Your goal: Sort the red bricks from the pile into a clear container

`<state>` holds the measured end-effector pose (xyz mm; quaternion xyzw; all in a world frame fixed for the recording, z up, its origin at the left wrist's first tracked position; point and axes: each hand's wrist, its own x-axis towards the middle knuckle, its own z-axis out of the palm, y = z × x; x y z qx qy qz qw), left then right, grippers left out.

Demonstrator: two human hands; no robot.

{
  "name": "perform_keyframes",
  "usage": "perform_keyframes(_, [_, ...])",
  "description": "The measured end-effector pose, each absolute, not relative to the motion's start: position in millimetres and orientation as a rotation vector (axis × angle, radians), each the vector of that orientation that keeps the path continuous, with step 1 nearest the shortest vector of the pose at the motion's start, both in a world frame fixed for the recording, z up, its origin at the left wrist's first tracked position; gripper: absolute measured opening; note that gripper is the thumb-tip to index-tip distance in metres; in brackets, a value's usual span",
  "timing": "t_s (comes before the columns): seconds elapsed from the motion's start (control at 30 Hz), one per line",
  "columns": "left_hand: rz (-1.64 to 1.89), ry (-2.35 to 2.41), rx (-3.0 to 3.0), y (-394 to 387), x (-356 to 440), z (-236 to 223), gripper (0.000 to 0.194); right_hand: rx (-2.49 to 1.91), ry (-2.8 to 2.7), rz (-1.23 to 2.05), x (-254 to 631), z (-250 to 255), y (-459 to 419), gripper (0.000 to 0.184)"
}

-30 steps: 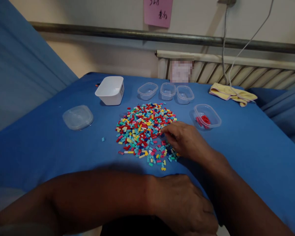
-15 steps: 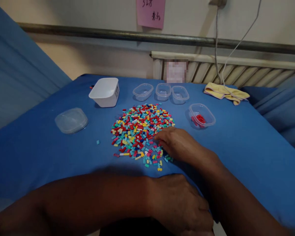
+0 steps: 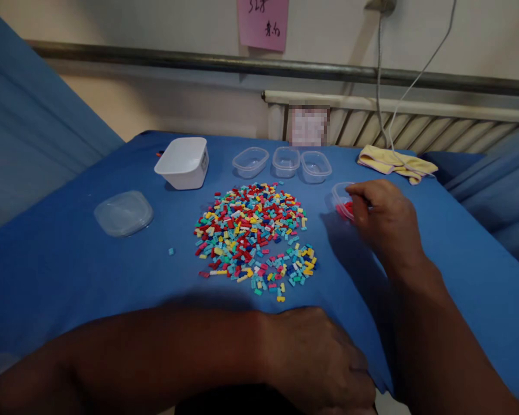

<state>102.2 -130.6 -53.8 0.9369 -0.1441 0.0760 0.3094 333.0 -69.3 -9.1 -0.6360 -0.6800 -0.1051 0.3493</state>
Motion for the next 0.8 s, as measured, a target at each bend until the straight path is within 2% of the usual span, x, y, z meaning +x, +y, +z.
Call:
perform_keyframes(0.17, [0.239,-0.350,2.519,-133.9,103.2,-59.8,0.058,-1.798,-1.706,-0.288,365.7,-25.9,-63.7,0.026])
perform_keyframes(0.37, [0.227,-0.358,2.523,-133.4,103.6,-58.7,0.056,-1.696,-1.741,-0.374,337.5,-24.5,-63.0,0.023])
perform_keyframes(0.5, [0.227,-0.393,2.511,-131.3,102.8,-54.2,0.047,-1.358,-1.975,-0.140,285.0,-27.9,-66.3,0.017])
perform_keyframes(0.63, [0.268,-0.410,2.569,-131.9,103.9,-54.9,0.044,-1.089,-2.255,0.139,235.4,-38.6,-64.5,0.020])
perform_keyframes(0.8, [0.306,-0.431,2.558,-132.9,106.5,-60.7,0.040,-1.103,-2.377,0.174,216.5,-46.4,-54.8,0.020])
